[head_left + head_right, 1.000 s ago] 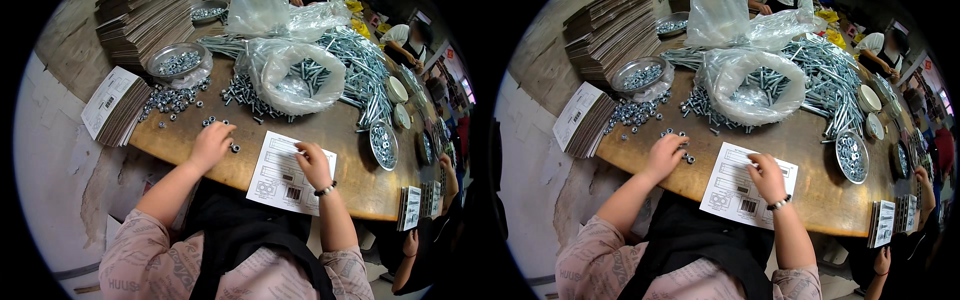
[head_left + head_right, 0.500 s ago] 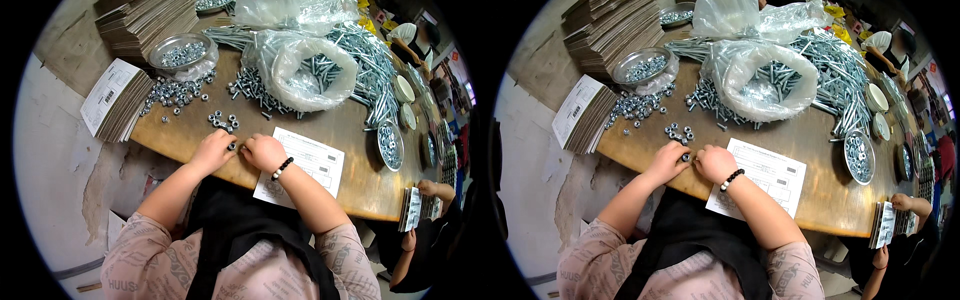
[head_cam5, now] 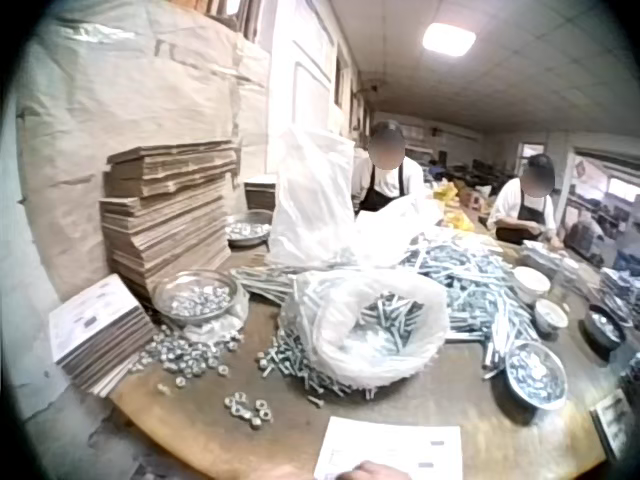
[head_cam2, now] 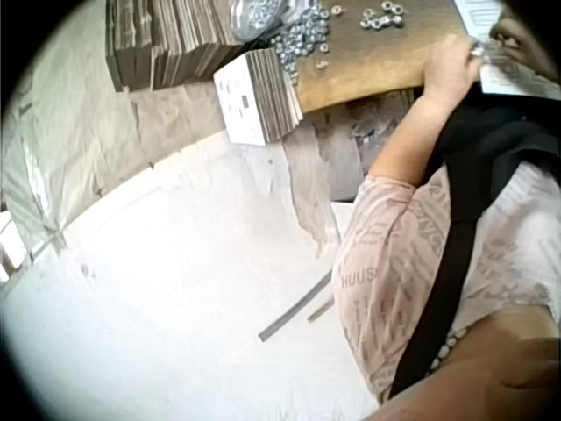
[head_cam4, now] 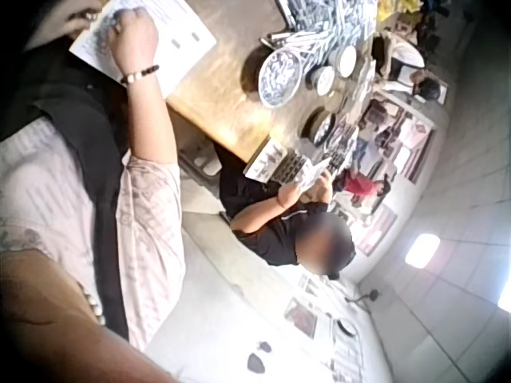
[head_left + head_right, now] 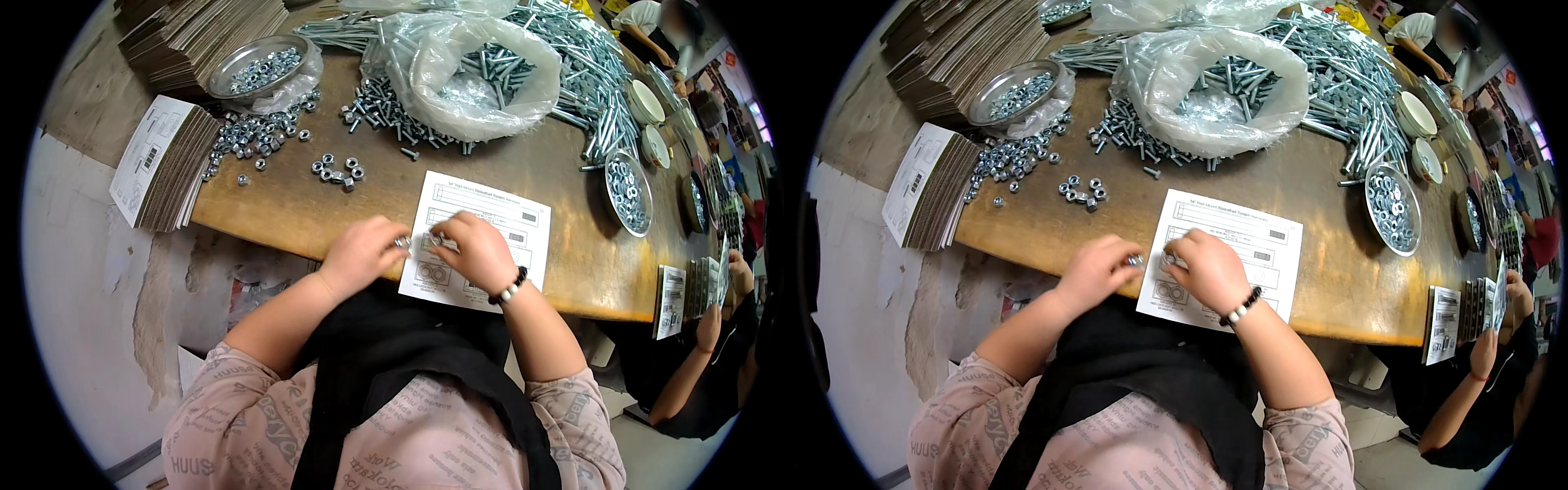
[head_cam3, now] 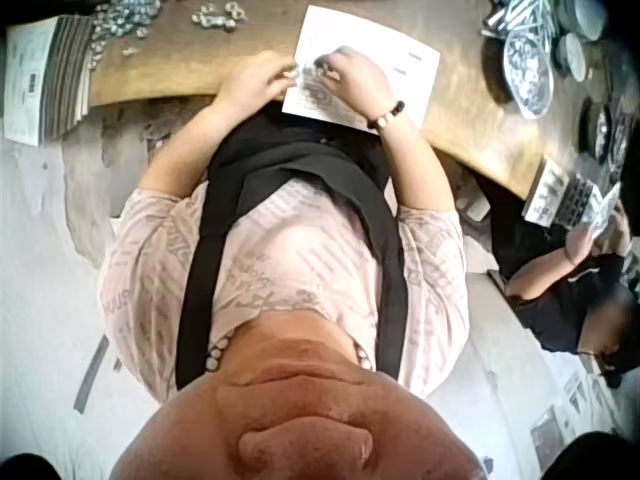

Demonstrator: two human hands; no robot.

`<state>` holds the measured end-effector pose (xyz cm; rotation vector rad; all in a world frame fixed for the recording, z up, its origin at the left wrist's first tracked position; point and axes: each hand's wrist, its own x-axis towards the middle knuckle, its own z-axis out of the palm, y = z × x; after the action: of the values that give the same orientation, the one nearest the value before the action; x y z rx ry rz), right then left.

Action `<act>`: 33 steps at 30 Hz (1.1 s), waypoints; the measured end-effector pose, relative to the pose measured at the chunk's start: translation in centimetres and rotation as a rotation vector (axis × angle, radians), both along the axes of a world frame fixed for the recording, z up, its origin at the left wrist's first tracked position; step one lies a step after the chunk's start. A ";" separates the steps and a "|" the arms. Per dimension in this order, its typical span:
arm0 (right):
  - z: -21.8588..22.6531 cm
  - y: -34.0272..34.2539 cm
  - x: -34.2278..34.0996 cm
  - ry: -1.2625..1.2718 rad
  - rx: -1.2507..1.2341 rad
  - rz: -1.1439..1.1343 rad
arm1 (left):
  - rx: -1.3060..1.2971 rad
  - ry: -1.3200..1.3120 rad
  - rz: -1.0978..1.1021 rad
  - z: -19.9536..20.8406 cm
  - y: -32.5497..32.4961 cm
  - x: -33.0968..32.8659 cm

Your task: The person picks bolts, nuts, and washers from piles on a table and places them into designated slots on a printed template. The person repeatedly selects fasteners and arranges them on the template, then stacks completed templates to the side.

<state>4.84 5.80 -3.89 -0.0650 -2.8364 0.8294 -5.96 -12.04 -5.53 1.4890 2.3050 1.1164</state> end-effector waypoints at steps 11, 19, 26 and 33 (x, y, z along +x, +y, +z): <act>-2.0 -1.3 4.6 -0.069 -0.073 -0.078 | -0.119 0.095 -0.226 -1.4 1.5 2.4; -0.2 1.0 3.2 -0.063 -0.133 -0.140 | -0.038 -0.001 -0.113 -0.8 1.5 0.6; -0.9 3.7 -4.6 0.043 -0.031 -0.191 | 0.002 0.290 0.215 0.5 4.3 -8.9; -1.3 1.4 -12.5 -0.216 0.184 -0.270 | -0.302 0.422 0.351 -1.7 6.9 -14.9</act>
<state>-7.66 7.18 -5.24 -0.5287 -2.9935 0.5306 -20.88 -5.15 -7.22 1.3357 2.9464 0.5036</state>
